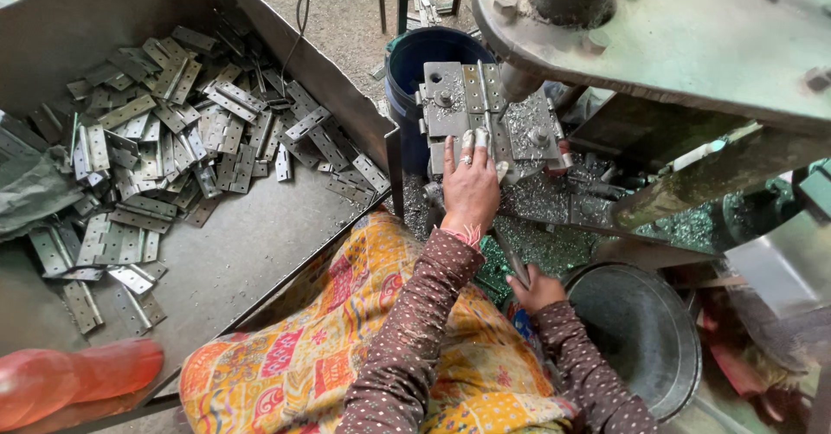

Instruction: The person repeatedly picks small metal hinge pieces from a bin, places them into a jig on a manual punching machine, and operates the lever to process each piece. The processed pieces are returned to the bin after each cycle.

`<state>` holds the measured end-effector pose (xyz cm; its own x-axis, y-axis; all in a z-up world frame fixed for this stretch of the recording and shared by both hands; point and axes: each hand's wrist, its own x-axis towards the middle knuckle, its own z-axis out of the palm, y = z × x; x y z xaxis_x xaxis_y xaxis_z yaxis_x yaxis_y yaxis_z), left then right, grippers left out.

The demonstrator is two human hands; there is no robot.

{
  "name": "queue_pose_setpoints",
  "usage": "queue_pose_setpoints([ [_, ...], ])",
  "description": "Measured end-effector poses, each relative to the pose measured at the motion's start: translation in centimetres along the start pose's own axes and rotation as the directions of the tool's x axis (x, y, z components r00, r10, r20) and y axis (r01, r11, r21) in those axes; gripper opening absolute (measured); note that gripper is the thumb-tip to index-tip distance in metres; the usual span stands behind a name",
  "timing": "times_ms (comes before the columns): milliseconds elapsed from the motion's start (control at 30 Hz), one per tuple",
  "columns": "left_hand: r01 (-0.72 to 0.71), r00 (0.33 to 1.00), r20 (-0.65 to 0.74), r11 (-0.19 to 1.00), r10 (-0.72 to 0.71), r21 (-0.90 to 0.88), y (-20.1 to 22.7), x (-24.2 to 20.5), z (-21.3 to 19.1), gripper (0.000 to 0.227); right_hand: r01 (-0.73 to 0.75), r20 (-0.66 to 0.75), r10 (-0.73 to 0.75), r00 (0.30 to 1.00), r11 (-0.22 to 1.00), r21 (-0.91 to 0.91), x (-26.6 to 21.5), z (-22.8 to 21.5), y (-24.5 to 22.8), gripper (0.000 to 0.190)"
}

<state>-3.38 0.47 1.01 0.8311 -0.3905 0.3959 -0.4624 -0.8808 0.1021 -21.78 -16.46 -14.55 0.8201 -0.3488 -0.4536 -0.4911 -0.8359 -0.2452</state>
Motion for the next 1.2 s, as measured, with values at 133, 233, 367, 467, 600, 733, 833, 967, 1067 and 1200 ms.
queue_pose_setpoints([
  [133,-0.013,0.999,0.033,1.0,0.012,0.023,-0.1,-0.7,-0.7,0.043,0.17,-0.101,-0.162,0.982,0.983,0.076,0.0,0.1,0.2,0.05],
  [233,0.004,0.997,0.083,0.999,-0.001,-0.033,-0.4,0.8,-0.8,0.037,0.026,0.098,-0.024,0.995,0.999,-0.024,0.8,-4.6,-1.0,0.05],
  [367,0.017,0.997,0.073,0.998,-0.012,-0.063,-0.4,1.2,0.5,0.035,0.116,-0.025,-0.121,0.992,0.981,-0.157,-0.3,-7.1,-1.5,0.058],
  [467,0.004,1.0,0.004,0.999,-0.004,-0.033,-0.7,2.4,1.1,0.036,0.113,-0.056,-0.115,0.992,0.993,-0.037,-0.6,-5.0,-1.4,0.056],
  [600,-0.019,1.0,-0.003,1.0,0.019,-0.004,-0.5,1.4,1.4,0.034,0.113,-0.174,-0.119,0.978,0.993,-0.041,-0.5,0.0,0.0,0.054],
  [733,-0.039,0.999,-0.007,0.999,0.039,-0.008,-0.7,1.5,0.6,0.028,0.16,-0.011,-0.16,0.987,0.982,0.103,0.3,-1.8,0.1,0.055],
  [833,-0.031,0.998,0.051,0.999,0.032,-0.017,-1.4,2.8,0.5,0.026,0.136,0.007,-0.136,0.991,0.988,-0.079,1.4,-6.3,-0.8,0.06],
  [967,-0.026,0.988,0.15,1.0,0.025,0.001,-1.8,4.2,1.6,0.027,0.095,0.062,-0.09,0.994,0.993,-0.071,1.1,-6.4,-0.8,0.059],
  [1067,-0.028,0.996,0.086,0.999,0.027,0.017,-1.8,4.6,1.7,0.028,0.083,0.004,-0.083,0.997,0.996,0.02,0.5,-1.9,-0.1,0.055],
  [1200,-0.032,0.999,0.044,0.998,0.03,0.049,-1.4,3.0,1.1,0.03,0.212,-0.208,-0.211,0.955,0.977,-0.015,0.3,1.7,1.4,0.055],
])
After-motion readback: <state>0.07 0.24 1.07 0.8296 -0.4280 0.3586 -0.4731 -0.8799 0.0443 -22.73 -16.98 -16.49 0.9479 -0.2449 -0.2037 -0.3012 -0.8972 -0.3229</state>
